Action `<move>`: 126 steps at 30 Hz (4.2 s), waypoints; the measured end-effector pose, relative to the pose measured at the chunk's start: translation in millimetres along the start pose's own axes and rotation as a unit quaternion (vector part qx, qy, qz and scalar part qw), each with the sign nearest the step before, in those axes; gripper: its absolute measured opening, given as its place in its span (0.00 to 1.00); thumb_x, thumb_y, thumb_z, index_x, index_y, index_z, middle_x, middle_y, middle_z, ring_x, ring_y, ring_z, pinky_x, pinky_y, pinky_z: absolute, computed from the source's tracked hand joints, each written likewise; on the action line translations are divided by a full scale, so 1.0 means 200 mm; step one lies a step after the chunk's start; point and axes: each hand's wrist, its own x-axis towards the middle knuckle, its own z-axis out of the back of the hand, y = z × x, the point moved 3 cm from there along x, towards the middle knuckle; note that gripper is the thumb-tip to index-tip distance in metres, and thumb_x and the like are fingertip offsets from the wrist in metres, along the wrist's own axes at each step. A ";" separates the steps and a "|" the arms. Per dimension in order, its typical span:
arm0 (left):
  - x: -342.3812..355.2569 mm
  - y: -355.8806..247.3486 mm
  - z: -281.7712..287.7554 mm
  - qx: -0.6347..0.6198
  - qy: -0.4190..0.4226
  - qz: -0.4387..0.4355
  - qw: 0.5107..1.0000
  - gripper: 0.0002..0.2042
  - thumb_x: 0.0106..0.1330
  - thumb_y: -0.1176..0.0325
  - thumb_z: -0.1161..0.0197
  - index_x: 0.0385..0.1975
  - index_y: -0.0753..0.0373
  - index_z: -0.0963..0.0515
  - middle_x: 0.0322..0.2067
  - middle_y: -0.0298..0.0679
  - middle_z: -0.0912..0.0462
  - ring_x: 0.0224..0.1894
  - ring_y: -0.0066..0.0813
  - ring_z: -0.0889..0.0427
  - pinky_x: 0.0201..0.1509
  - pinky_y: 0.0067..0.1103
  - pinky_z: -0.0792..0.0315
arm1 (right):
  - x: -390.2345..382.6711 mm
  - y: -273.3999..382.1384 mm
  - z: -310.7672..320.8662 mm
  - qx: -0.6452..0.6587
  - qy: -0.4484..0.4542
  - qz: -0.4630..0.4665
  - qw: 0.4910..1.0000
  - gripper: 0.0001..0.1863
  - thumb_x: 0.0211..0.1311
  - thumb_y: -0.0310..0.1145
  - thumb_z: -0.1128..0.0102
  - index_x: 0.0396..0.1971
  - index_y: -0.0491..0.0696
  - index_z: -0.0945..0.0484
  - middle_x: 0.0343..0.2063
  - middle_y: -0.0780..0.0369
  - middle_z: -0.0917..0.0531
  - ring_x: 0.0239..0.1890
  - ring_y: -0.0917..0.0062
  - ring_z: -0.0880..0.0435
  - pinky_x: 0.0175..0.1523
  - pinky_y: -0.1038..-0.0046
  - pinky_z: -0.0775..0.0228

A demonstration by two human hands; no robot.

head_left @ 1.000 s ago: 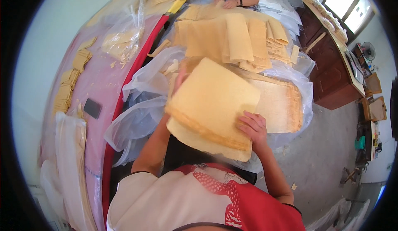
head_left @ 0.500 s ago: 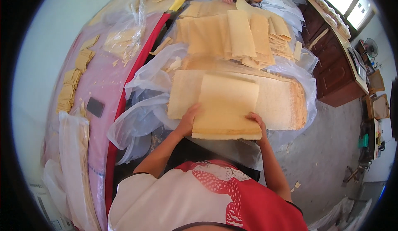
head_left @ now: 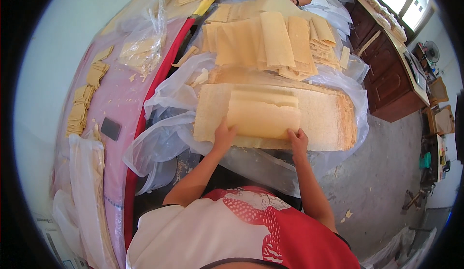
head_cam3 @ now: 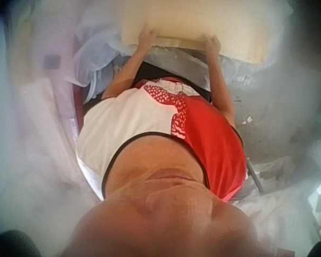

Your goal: The person folds thin food sheets by hand, stacks them together, weighs bundles of the sheets on a digital scale, and opens a plastic bag.

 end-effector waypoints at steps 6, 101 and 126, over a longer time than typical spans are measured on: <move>0.01 -0.22 -0.01 0.406 -0.065 -0.289 0.865 0.34 0.45 0.59 0.32 0.57 0.53 0.35 0.54 0.45 0.34 0.58 0.44 0.37 0.59 0.39 0.42 | 0.06 0.01 -0.01 -0.141 -0.044 0.059 0.987 0.15 0.50 0.38 0.39 0.31 0.42 0.24 0.21 0.57 0.21 0.25 0.70 0.24 0.33 0.70 0.34; -0.02 0.24 0.49 0.189 -0.121 -0.098 0.970 0.18 0.49 0.72 0.39 0.43 0.63 0.27 0.49 0.47 0.28 0.53 0.47 0.32 0.59 0.33 0.40 | 1.06 0.82 -0.26 -0.527 -0.043 0.340 0.778 0.31 0.48 0.31 0.43 0.57 0.48 0.37 0.57 0.56 0.34 0.60 0.63 0.36 0.58 0.55 0.44; -0.07 -0.59 0.34 -0.239 0.067 -0.036 0.968 0.13 0.60 0.72 0.43 0.44 0.69 0.27 0.39 0.40 0.21 0.40 0.23 0.23 0.46 0.19 0.30 | -0.42 0.35 -0.64 -0.260 0.184 0.318 0.893 0.35 0.48 0.43 0.35 0.54 0.43 0.36 0.51 0.50 0.29 0.55 0.60 0.31 0.58 0.64 0.40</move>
